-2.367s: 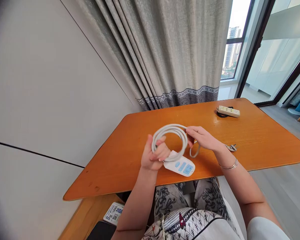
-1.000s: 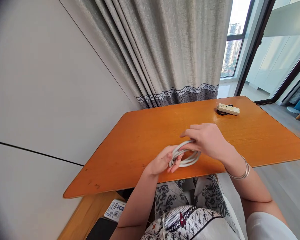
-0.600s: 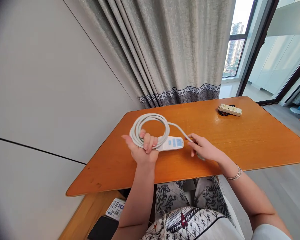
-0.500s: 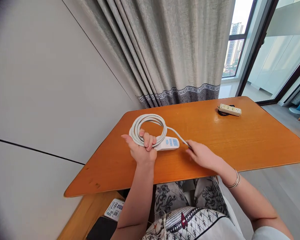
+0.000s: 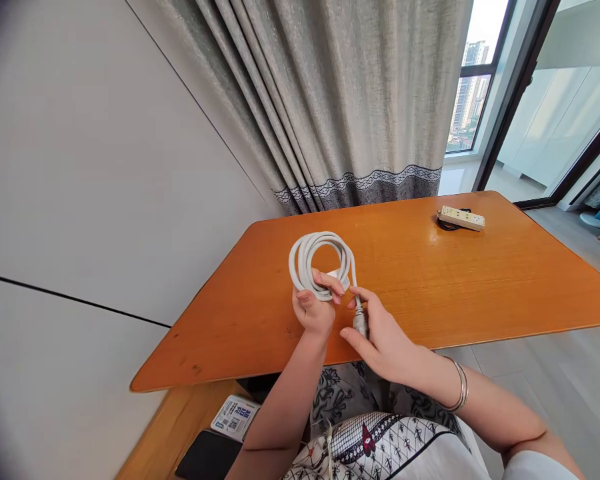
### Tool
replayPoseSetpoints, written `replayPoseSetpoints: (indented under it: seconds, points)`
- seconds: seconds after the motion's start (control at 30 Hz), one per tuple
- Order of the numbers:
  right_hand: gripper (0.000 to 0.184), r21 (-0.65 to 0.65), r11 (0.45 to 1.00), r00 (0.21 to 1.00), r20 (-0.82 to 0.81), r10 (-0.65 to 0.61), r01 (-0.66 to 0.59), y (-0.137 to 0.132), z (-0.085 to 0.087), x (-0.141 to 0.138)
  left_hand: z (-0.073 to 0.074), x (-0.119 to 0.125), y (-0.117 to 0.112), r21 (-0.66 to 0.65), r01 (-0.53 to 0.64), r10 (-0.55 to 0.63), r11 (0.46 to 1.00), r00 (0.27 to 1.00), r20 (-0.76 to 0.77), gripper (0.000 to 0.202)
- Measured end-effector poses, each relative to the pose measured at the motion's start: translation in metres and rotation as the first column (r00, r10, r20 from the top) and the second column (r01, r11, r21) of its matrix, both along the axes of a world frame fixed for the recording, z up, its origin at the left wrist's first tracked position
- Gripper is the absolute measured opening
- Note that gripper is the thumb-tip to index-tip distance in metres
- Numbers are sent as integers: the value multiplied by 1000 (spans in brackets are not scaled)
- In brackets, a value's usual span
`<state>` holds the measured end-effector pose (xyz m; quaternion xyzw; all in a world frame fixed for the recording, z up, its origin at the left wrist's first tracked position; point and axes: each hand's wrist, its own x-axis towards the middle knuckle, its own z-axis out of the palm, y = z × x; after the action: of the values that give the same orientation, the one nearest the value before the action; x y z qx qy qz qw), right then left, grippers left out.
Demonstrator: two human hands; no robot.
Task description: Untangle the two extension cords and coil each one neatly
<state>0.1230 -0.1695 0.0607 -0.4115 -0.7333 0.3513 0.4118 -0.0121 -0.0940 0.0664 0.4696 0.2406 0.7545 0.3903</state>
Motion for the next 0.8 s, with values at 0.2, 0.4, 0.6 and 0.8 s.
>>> replayPoseSetpoints:
  seconds: [0.2,0.4,0.6,0.8]
  points:
    - [33,70,998,991,136,-9,-1,-3,2,-13,-2,6,-7,-3,87,-87,996,995,38,60]
    - [31,-80,994,997,-31,67,-70,-3,15,-11,-3,-4,-9,-112,268,-268,957,963,16,66]
    - [23,-116,977,980,-109,167,-179,-4,24,-3,-1,-6,-9,-120,316,-316,941,949,21,68]
    - [42,235,971,967,254,-16,-45,2,25,-1,-5,6,-6,-76,234,-221,969,963,153,65]
